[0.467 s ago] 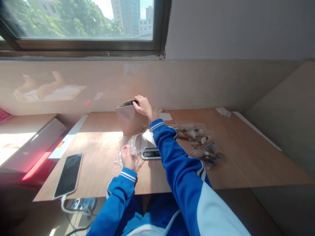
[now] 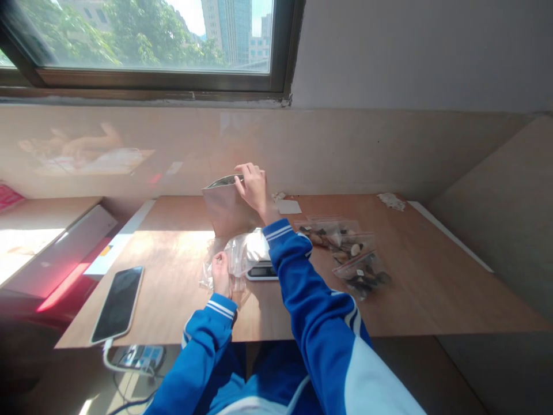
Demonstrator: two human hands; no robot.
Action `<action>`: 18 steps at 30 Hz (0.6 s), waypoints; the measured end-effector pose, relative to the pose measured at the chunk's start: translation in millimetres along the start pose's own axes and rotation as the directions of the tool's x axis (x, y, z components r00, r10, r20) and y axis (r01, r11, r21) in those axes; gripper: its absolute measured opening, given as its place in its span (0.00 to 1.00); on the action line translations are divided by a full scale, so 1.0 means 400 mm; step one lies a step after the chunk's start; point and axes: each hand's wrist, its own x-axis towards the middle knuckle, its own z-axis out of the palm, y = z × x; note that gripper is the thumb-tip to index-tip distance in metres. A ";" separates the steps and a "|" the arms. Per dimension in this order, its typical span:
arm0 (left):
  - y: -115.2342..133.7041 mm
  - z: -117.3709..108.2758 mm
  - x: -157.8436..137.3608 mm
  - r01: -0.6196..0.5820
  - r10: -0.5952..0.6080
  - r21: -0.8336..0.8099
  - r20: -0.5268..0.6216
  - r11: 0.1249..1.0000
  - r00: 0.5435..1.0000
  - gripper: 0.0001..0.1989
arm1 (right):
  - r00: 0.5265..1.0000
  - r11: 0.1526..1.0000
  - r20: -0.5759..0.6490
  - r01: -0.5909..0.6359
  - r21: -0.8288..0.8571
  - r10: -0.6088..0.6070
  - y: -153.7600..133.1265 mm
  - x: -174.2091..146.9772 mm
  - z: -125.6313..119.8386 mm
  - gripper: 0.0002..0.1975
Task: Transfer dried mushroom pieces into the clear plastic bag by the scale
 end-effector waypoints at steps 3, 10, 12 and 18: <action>0.014 0.012 -0.010 -0.029 0.026 -0.048 -0.059 0.998 0.998 0.16 | 0.954 0.943 -0.100 -0.257 0.210 0.282 -0.005 -0.145 -0.014 0.13; 0.067 0.047 -0.063 -0.209 0.188 0.107 0.179 0.972 0.966 0.21 | 0.498 0.155 0.427 -0.768 0.622 0.755 -0.002 -0.469 0.004 0.22; 0.077 0.044 -0.082 -0.226 0.190 0.155 0.215 0.962 0.958 0.21 | 0.496 0.041 0.441 -0.697 0.716 0.748 0.004 -0.491 -0.007 0.23; 0.105 0.008 -0.119 -0.085 0.027 0.232 0.245 0.969 0.969 0.23 | 0.576 0.212 0.150 -0.513 0.832 0.804 -0.001 -0.466 -0.053 0.22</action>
